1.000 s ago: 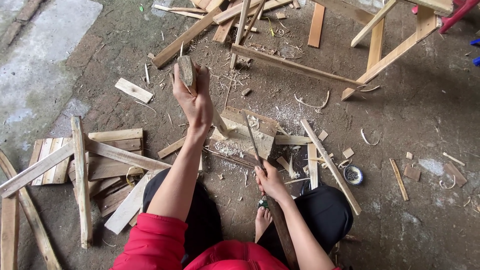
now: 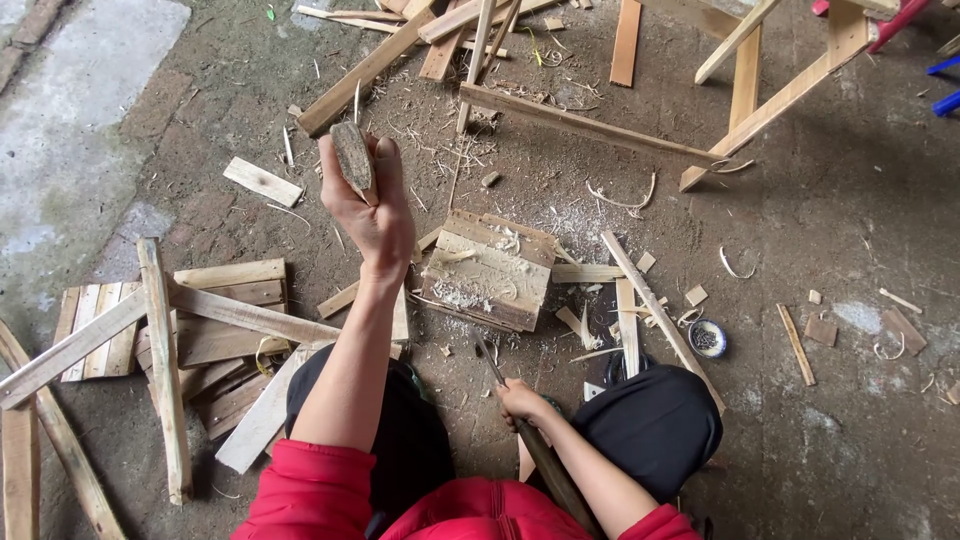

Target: The person is using a billhook to shave and split thin wooden slats, likely for furniture repair or construction.

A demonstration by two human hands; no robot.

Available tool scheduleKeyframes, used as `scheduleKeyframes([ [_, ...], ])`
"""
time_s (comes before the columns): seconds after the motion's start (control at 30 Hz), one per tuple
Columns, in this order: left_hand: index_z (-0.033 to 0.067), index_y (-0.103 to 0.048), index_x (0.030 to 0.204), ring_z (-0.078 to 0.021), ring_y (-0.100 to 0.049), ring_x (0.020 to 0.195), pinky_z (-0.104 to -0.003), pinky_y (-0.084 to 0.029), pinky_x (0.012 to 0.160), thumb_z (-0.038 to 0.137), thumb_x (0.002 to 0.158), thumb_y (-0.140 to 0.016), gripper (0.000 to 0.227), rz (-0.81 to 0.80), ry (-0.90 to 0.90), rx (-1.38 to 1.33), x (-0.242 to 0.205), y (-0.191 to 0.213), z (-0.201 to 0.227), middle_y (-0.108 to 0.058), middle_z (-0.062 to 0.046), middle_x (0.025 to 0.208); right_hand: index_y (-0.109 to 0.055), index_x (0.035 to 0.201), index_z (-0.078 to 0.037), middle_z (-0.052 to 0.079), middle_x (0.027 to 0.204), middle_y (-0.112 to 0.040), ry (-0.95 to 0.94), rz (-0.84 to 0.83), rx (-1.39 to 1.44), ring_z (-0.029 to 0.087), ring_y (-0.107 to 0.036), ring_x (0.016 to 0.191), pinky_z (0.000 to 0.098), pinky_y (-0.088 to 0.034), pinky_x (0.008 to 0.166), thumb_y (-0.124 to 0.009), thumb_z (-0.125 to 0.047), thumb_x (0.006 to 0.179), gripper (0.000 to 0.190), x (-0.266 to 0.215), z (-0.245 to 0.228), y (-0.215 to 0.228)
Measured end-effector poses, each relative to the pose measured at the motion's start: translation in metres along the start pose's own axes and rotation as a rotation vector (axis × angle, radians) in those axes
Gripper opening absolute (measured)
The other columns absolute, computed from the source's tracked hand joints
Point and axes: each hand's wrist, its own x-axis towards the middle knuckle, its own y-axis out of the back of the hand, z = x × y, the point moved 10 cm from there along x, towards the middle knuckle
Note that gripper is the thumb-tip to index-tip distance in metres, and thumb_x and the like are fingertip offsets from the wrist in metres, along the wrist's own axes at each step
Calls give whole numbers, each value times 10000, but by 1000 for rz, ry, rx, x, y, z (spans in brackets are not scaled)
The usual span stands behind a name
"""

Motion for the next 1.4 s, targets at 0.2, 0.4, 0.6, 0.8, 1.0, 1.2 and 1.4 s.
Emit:
scheduleKeyframes([
  [0.2,125,-560,1006,-107,-516,674,-275,-436,681,88,1040,-590,58,-1,-5,22,0,3,-6,-548,-2,749,-563,1343,-92,116,601,-580,-60,12,148,181,-571,395,365,-550,335,-457,-317,1006,419,-17,-18,11],
  [0.4,125,-571,1050,-137,-542,711,-304,-465,745,68,1049,-561,57,6,9,8,-3,1,-2,-562,-18,794,-524,1389,-82,103,632,-555,-81,0,216,148,-543,410,327,-529,355,-433,-311,1020,443,-42,-38,15],
  [0.6,97,-554,1027,-154,-538,745,-320,-428,773,65,1040,-581,43,-6,-11,63,-1,3,5,-559,-37,826,-560,1360,-126,99,614,-565,-78,-19,251,146,-545,395,337,-526,343,-438,-298,1019,401,-23,-32,11],
  [0.8,111,-549,1016,-145,-519,745,-324,-416,785,80,1061,-569,58,-1,0,61,-2,7,-1,-545,-27,824,-569,1344,-134,88,609,-545,-86,-23,265,143,-540,394,336,-527,347,-427,-303,1021,392,-27,-39,11],
  [1.0,99,-536,985,-141,-518,755,-324,-411,771,64,1053,-572,85,-4,3,69,0,8,1,-533,-34,814,-583,1333,-125,94,590,-548,-65,-6,263,139,-529,373,329,-515,333,-436,-306,1017,393,-28,-43,13],
  [1.2,99,-537,961,-128,-517,740,-303,-413,748,35,1031,-584,105,1,16,54,-4,11,0,-524,-21,790,-580,1271,-35,113,543,-520,71,57,278,179,-522,320,336,-492,286,-440,-308,1033,389,20,-91,24],
  [1.4,104,-540,923,-113,-501,704,-288,-409,698,78,1024,-587,114,0,59,101,-1,14,-11,-511,-20,749,-534,1192,83,142,423,-465,216,160,219,233,-491,265,353,-457,266,-390,-292,1036,431,111,-159,70],
])
